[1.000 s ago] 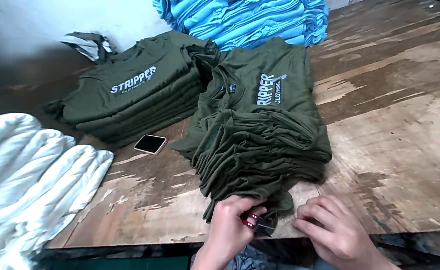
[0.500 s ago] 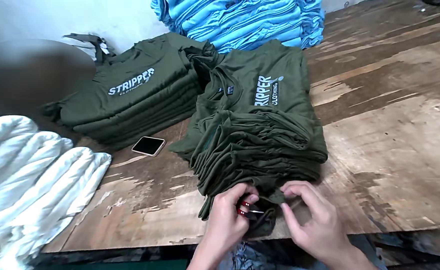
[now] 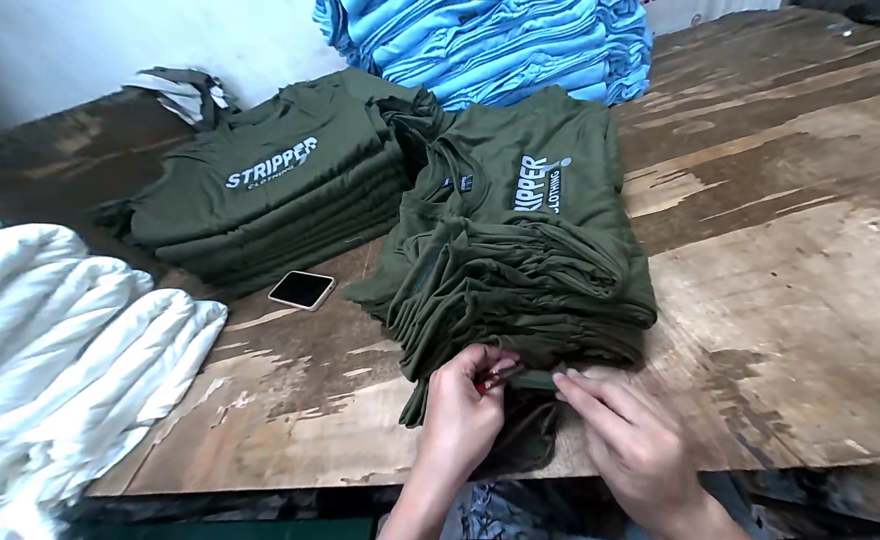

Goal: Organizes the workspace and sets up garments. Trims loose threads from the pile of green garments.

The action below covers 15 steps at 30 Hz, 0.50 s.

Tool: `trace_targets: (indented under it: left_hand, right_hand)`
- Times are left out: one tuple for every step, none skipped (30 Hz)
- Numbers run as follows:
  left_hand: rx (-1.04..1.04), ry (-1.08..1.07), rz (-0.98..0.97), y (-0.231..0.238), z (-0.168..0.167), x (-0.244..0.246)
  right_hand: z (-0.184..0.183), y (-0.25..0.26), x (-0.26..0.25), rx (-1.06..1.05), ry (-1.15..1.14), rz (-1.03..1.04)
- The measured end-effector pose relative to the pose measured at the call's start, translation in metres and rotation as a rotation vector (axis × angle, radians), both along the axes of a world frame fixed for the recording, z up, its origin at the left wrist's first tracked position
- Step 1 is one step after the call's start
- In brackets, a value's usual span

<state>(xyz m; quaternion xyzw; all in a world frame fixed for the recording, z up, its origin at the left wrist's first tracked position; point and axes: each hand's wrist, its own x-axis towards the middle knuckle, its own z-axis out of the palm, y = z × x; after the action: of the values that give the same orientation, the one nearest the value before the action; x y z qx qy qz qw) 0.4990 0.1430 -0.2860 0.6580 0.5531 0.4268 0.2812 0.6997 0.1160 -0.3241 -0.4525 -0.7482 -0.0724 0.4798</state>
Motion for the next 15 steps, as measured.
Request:
trace_targets:
  left_hand:
    - [0.012, 0.019, -0.034, -0.006, -0.003, -0.001]
    - [0.042, 0.061, -0.063, -0.012, -0.006, -0.002]
    - [0.089, 0.112, -0.083, -0.019, -0.011, -0.002]
    - [0.158, 0.151, -0.099, -0.024, -0.015, -0.001]
    - [0.256, 0.182, -0.102, -0.028, -0.02, 0.001]
    - [0.381, 0.205, -0.092, -0.03, -0.026, 0.003]
    - [0.51, 0.225, -0.078, -0.029, -0.03, 0.005]
    - [0.619, 0.255, -0.066, -0.027, -0.033, 0.007]
    - [0.699, 0.295, -0.054, -0.026, -0.035, 0.008]
    - [0.756, 0.328, -0.05, -0.024, -0.036, 0.009]
    - [0.795, 0.36, -0.055, -0.022, -0.037, 0.011]
    - [0.819, 0.386, -0.064, -0.02, -0.037, 0.011]
    - [0.836, 0.395, -0.074, -0.017, -0.038, 0.011]
    - [0.849, 0.399, -0.079, -0.014, -0.038, 0.01]
    - [0.86, 0.404, -0.079, -0.013, -0.037, 0.007]
  right_hand:
    - [0.0, -0.006, 0.005, 0.004, 0.007, -0.015]
    - [-0.001, -0.011, 0.009, -0.01, 0.023, -0.022]
    - [-0.003, -0.014, 0.014, -0.036, 0.048, -0.012]
    - [-0.005, -0.016, 0.017, -0.068, 0.085, 0.015]
    - [-0.006, -0.017, 0.019, -0.092, 0.128, 0.045]
    - [-0.007, -0.019, 0.021, -0.105, 0.166, 0.072]
    - [-0.007, -0.021, 0.021, -0.108, 0.187, 0.092]
    - [-0.008, -0.023, 0.019, -0.102, 0.193, 0.105]
    - [-0.009, -0.024, 0.018, -0.085, 0.19, 0.114]
    - [-0.011, -0.025, 0.017, -0.064, 0.182, 0.118]
    - [-0.013, -0.024, 0.016, -0.042, 0.175, 0.117]
    - [-0.014, -0.023, 0.015, -0.025, 0.173, 0.113]
    - [-0.015, -0.022, 0.014, -0.016, 0.178, 0.108]
    - [-0.016, -0.022, 0.014, -0.013, 0.187, 0.105]
    - [-0.017, -0.022, 0.014, -0.018, 0.192, 0.106]
